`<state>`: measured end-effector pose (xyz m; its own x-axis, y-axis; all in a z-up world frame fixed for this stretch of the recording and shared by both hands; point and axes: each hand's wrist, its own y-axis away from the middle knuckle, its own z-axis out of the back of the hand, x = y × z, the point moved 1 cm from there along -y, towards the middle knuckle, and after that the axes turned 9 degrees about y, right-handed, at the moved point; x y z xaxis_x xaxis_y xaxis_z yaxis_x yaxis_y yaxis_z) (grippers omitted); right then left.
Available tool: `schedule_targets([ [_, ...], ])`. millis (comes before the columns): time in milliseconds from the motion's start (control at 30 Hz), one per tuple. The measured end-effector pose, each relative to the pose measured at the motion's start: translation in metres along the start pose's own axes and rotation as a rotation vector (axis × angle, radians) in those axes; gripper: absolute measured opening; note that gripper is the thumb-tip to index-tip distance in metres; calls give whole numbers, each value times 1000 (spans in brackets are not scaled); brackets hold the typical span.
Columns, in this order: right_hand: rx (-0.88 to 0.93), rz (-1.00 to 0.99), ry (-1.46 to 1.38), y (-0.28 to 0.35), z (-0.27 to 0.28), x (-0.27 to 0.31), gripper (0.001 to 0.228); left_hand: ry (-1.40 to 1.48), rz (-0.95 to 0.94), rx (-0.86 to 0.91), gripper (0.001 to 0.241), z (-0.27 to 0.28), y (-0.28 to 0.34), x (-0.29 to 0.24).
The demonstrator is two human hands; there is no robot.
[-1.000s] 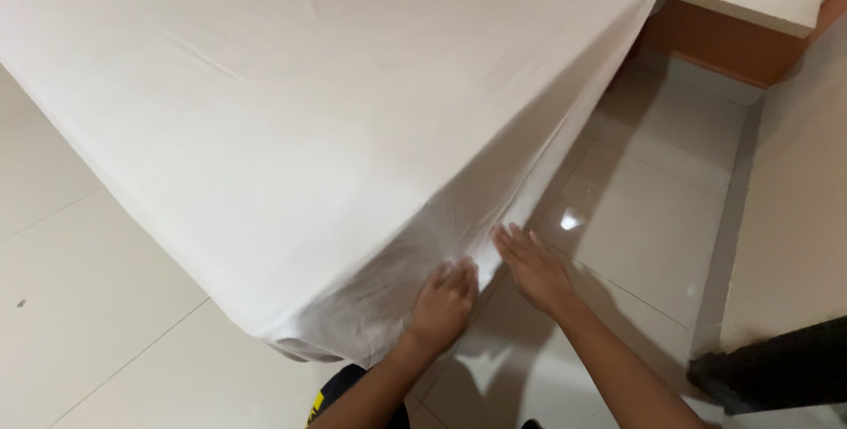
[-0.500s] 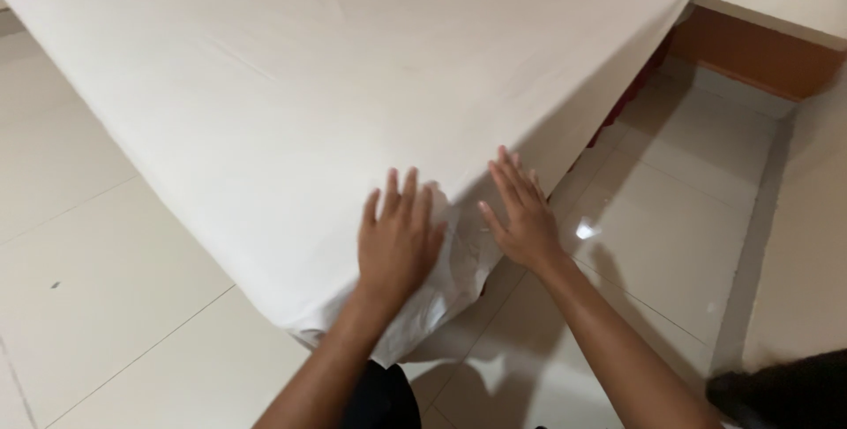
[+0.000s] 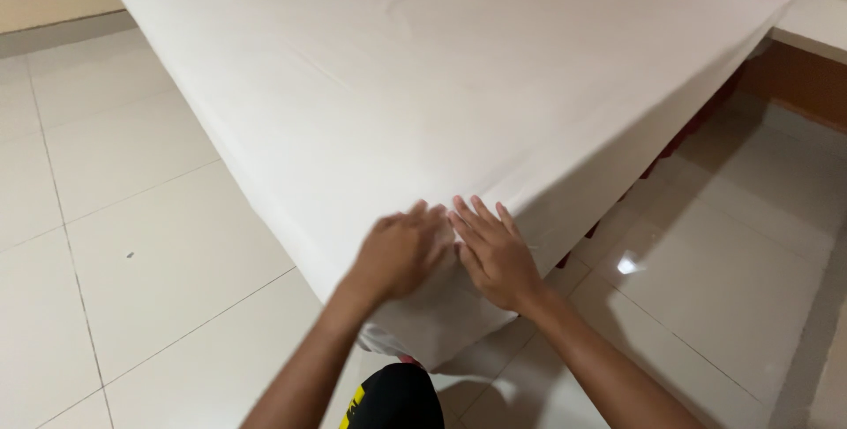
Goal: The person tucks a white fitted sheet onto a mattress, smoothing the fabric and securing the corners. They then pick up a white duvet from a chair, fold it into a bundle, and place it on the bed.
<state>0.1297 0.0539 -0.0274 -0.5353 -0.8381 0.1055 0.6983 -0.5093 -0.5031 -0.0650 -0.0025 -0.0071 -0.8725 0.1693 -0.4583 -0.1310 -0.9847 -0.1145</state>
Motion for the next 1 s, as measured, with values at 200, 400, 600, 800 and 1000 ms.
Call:
schedule_targets([
  [200,16,145,60,-2,2,33,51,-55,144,-309,55,49,-8,43],
  [400,118,283,0,-6,16,77,59,-54,102,-377,61,27,1,58],
  [600,222,118,-63,-29,6,45,61,-149,118,-355,63,21,21,53],
  [800,202,-110,93,-76,-18,-20,68,2,150,-472,57,27,35,36],
  [1000,242,-216,241,-88,-24,-15,74,24,207,-517,52,23,35,39],
])
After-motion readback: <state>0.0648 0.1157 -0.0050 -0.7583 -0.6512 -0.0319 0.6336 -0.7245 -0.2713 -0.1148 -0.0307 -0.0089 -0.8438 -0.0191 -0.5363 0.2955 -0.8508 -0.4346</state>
